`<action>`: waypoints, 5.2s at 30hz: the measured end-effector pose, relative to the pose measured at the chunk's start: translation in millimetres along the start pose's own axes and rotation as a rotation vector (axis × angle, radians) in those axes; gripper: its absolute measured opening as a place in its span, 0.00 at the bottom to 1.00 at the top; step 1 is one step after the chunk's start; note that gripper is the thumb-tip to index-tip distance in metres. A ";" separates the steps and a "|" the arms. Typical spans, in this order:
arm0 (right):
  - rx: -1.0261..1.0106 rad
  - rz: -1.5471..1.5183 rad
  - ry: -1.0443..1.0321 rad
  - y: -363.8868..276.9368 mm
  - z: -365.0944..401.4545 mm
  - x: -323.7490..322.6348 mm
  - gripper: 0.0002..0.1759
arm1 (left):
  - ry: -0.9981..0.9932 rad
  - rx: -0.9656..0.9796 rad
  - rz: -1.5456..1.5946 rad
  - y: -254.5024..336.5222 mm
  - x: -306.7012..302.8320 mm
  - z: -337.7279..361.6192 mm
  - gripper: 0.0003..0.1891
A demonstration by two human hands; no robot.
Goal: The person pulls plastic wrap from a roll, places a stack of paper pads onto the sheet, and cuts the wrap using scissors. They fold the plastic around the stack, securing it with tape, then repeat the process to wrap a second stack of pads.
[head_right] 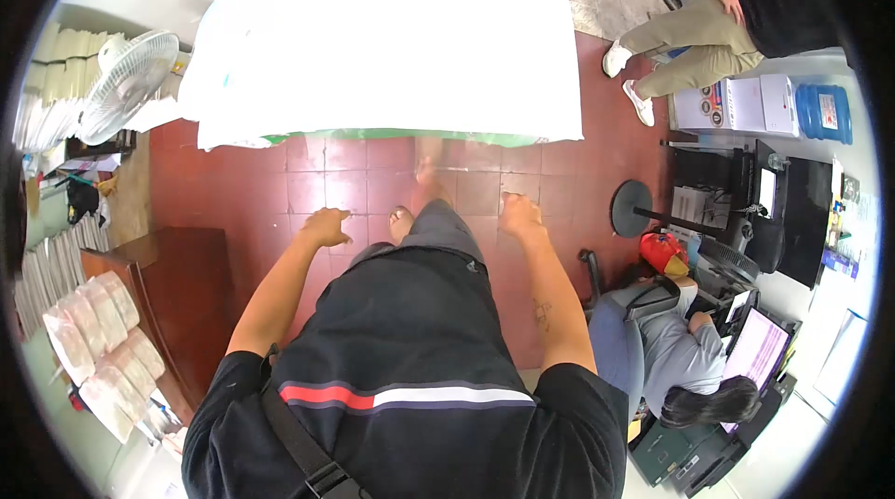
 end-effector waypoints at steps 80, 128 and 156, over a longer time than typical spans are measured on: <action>0.211 -1.755 -0.085 -559.7 -228.0 -110.1 0.56 | 0.460 0.092 1.354 -263.3 -407.7 -51.0 0.53; 0.228 -1.629 0.030 144.9 -78.9 80.4 0.28 | 0.792 -0.697 1.329 -39.3 -60.1 -71.2 0.32; 0.490 -1.351 -0.033 42.0 8.2 42.1 0.03 | 0.318 -0.286 1.382 -37.3 6.0 -19.9 0.06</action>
Point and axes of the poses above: each hand's wrist, its own z-axis away from the middle knuckle, its own x-axis out of the palm, y = z × x, the point moved 6 cm from there along -z, towards the middle knuckle, and after that the axes turned 15 degrees about y, right-handed, at the moved point
